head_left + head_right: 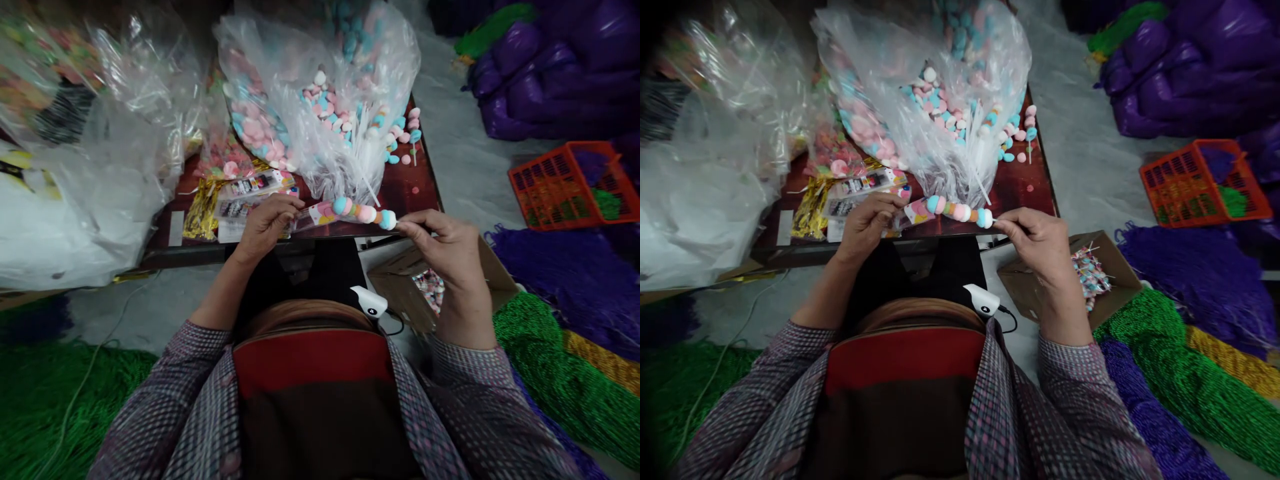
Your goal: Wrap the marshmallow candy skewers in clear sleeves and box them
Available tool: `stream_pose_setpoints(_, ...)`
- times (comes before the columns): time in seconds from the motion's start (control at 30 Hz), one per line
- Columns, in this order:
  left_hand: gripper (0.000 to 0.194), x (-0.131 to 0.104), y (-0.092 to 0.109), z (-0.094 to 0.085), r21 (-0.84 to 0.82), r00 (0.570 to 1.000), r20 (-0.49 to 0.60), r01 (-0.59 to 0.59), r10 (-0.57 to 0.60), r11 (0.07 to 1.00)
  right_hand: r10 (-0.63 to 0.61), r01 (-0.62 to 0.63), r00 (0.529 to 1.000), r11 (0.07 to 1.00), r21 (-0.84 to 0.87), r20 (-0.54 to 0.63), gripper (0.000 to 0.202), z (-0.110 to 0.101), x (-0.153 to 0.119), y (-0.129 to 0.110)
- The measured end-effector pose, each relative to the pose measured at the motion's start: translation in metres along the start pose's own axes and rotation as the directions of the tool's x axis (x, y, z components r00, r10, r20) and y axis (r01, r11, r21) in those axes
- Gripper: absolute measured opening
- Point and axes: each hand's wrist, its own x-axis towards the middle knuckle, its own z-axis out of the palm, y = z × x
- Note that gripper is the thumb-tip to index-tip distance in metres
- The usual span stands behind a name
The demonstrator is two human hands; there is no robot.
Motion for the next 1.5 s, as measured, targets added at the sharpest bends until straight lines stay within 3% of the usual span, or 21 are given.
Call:
stream_pose_setpoints(0.17,0.05,0.0,-0.004,-0.002,0.055,0.999,0.041,-0.001,-0.002,0.998,-0.021,0.021,1.0,0.999,-0.027,0.021,0.031,-0.002,-0.002,0.004)
stream_pose_setpoints(0.3,0.044,0.001,-0.006,-0.002,0.129,0.993,0.096,-0.08,0.068,0.988,-0.035,0.035,0.999,0.998,-0.058,-0.004,0.03,-0.001,-0.003,0.005)
stream_pose_setpoints(0.47,0.042,0.0,-0.011,-0.001,0.245,0.978,0.166,-0.162,0.123,0.956,-0.16,0.157,0.987,0.985,-0.067,-0.033,0.021,0.007,0.0,0.005)
stream_pose_setpoints(0.7,0.042,0.005,0.003,0.005,0.309,0.984,0.178,-0.085,0.03,0.947,-0.139,0.139,0.99,0.99,0.007,0.027,0.019,0.031,-0.008,0.01)
stream_pose_setpoints(0.8,0.042,0.009,0.016,0.005,0.292,0.968,0.246,-0.029,-0.046,0.956,-0.125,0.126,0.992,0.992,0.029,-0.021,0.018,0.036,-0.011,0.009)
stream_pose_setpoints(0.87,0.041,0.012,0.024,0.002,0.229,0.931,0.335,0.069,-0.145,0.971,-0.124,0.125,0.991,0.992,0.018,-0.059,0.018,0.038,-0.011,0.007)
stream_pose_setpoints(0.93,0.037,0.016,0.03,0.0,0.168,0.853,0.471,0.162,-0.223,0.972,-0.128,0.129,0.989,0.992,0.006,-0.075,0.02,0.04,-0.01,0.004)
stream_pose_setpoints(1.0,0.031,0.02,0.033,-0.001,0.159,0.77,0.588,0.188,-0.246,0.969,-0.13,0.131,0.99,0.991,0.007,-0.058,0.022,0.042,-0.009,0.001)
stream_pose_setpoints(1.03,0.029,0.022,0.034,-0.001,0.172,0.749,0.618,0.169,-0.24,0.97,-0.129,0.129,0.991,0.992,0.013,-0.038,0.022,0.044,-0.008,-0.001)
stream_pose_setpoints(1.1,0.026,0.026,0.032,0.002,0.211,0.767,0.607,0.096,-0.207,0.973,-0.107,0.106,0.994,0.994,0.026,0.022,0.023,0.047,-0.007,-0.003)
stream_pose_setpoints(1.27,0.028,0.034,0.024,0.022,0.243,0.916,0.391,-0.007,-0.091,0.97,0.077,-0.096,0.989,0.984,0.148,0.129,0.027,0.061,-0.008,-0.01)
stream_pose_setpoints(1.37,0.027,0.04,0.034,0.029,0.221,0.93,0.365,-0.049,-0.036,0.974,0.217,-0.266,0.96,0.902,0.341,0.175,0.034,0.076,-0.009,-0.018)
stream_pose_setpoints(1.5,0.02,0.03,0.074,0.018,0.248,0.942,0.332,-0.137,0.048,0.959,0.318,-0.385,0.922,0.687,0.617,0.222,0.04,0.091,-0.004,-0.031)
